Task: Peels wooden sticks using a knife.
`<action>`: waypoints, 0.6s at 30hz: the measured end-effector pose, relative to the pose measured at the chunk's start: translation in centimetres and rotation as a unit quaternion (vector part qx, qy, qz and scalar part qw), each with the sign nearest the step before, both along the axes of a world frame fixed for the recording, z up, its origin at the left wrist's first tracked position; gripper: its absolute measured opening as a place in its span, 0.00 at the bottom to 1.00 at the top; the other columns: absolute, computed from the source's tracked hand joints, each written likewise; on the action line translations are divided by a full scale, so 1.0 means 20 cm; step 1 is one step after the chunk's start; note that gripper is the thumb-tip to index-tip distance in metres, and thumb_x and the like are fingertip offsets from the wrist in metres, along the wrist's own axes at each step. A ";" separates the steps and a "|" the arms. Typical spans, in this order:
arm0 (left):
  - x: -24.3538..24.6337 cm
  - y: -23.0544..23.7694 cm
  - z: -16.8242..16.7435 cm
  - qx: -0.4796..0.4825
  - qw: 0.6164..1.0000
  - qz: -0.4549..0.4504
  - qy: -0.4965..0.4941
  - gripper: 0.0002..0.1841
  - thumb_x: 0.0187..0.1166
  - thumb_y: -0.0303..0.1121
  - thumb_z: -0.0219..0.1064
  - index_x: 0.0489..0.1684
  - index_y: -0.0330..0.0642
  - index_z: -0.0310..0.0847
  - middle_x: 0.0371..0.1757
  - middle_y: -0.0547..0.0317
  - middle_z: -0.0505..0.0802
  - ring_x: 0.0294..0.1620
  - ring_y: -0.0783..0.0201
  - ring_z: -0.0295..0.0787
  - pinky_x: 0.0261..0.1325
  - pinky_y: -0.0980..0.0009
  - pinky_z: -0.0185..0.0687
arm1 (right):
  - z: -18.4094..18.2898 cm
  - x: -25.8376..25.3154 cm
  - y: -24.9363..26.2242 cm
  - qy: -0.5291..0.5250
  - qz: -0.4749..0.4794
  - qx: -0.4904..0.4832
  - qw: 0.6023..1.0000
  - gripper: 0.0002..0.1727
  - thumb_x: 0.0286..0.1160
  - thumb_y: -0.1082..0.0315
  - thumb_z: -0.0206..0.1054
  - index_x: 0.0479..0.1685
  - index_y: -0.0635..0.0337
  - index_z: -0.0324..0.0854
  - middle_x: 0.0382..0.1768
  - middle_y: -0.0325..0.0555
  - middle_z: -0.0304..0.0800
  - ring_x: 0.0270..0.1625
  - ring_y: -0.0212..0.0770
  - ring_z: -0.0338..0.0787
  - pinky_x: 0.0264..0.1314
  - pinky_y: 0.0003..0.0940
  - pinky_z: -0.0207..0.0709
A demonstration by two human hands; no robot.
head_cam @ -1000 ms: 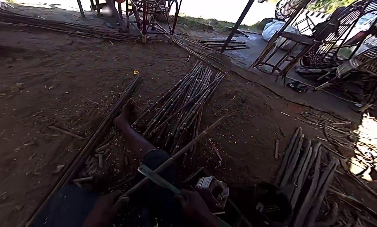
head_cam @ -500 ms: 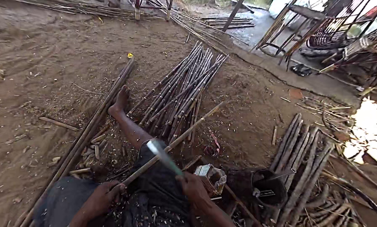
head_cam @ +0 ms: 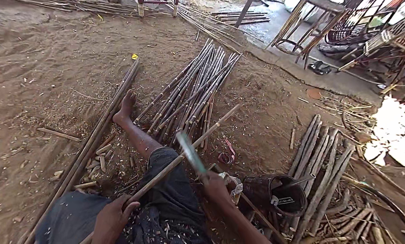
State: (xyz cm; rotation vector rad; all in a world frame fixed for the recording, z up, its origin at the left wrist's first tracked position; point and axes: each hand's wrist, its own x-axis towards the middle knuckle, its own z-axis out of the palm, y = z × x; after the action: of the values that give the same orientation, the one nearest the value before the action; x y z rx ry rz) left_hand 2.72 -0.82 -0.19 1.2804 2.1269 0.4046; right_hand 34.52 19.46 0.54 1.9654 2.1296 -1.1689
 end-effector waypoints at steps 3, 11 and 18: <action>0.05 -0.03 0.00 0.044 0.997 0.010 0.060 0.32 0.77 0.68 0.61 0.53 0.47 0.91 0.38 0.49 0.95 0.37 0.45 0.93 0.41 0.37 0.84 | 0.06 -0.03 -0.09 -0.019 0.112 -0.058 0.992 0.32 0.82 0.33 0.56 0.46 0.55 0.87 0.38 0.52 0.89 0.45 0.54 0.91 0.50 0.63 0.82; 0.12 -0.07 -0.03 0.123 0.983 0.032 0.134 0.36 0.75 0.70 0.58 0.50 0.44 0.92 0.41 0.51 0.96 0.36 0.48 0.94 0.36 0.41 0.86 | 0.10 -0.05 -0.11 -0.024 0.132 -0.069 0.989 0.32 0.84 0.34 0.54 0.45 0.57 0.85 0.37 0.54 0.88 0.45 0.56 0.90 0.50 0.63 0.81; 0.16 -0.09 -0.05 0.154 0.973 0.045 0.165 0.33 0.75 0.66 0.62 0.48 0.41 0.91 0.41 0.48 0.95 0.37 0.45 0.94 0.35 0.43 0.87 | 0.09 -0.06 -0.13 -0.014 0.115 -0.068 0.991 0.33 0.84 0.34 0.55 0.47 0.58 0.86 0.37 0.55 0.89 0.44 0.56 0.91 0.50 0.62 0.82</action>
State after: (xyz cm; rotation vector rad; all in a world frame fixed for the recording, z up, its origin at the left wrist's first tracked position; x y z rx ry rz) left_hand 5.94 -2.57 -1.16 1.5131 2.4796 0.6167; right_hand 33.24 16.92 2.37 1.6202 2.1318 -1.2013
